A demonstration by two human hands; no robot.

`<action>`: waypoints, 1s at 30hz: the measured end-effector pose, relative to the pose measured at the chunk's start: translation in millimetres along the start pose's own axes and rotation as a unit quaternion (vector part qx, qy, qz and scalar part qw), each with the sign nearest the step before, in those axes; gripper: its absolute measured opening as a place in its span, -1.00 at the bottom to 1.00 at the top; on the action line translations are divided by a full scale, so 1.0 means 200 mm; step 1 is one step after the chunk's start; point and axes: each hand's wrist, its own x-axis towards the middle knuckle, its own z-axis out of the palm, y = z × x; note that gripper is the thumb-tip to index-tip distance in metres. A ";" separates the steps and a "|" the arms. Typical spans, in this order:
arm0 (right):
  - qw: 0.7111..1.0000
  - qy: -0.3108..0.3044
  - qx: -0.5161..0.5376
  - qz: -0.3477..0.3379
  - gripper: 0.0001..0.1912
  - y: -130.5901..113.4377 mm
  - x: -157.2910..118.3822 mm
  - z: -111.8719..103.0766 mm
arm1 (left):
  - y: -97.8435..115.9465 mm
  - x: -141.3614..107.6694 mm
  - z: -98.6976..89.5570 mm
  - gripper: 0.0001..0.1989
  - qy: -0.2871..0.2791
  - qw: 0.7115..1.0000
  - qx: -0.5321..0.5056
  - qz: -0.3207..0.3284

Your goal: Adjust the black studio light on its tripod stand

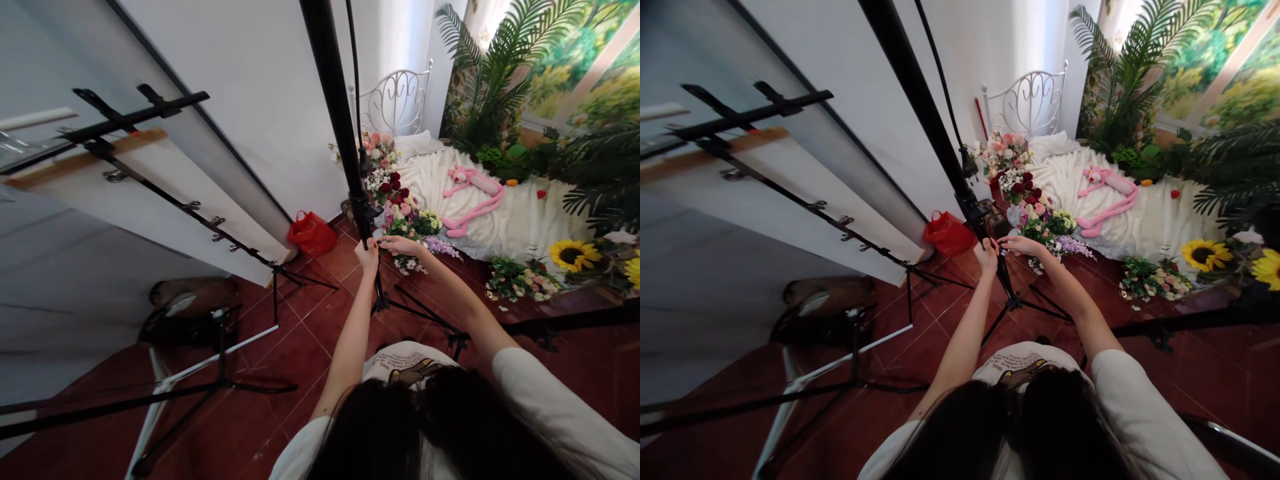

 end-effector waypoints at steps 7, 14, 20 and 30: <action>0.997 0.015 -0.037 0.059 -0.66 -0.09 0.04 0.03 | -0.03 0.01 0.00 -0.29 -0.001 1.000 0.008 0.000; 0.987 0.093 0.041 -0.126 -0.63 -0.15 -0.07 0.01 | -0.06 0.01 0.00 -0.29 0.008 1.000 0.000 -0.004; 0.949 0.048 0.001 -0.313 -0.20 -0.49 -0.11 0.20 | -0.05 0.01 0.01 -0.27 0.010 1.000 0.003 -0.014; 0.907 0.257 -0.015 -0.333 -0.51 -0.68 0.04 0.45 | -0.03 0.01 -0.06 -0.24 -0.016 0.998 -0.043 -0.034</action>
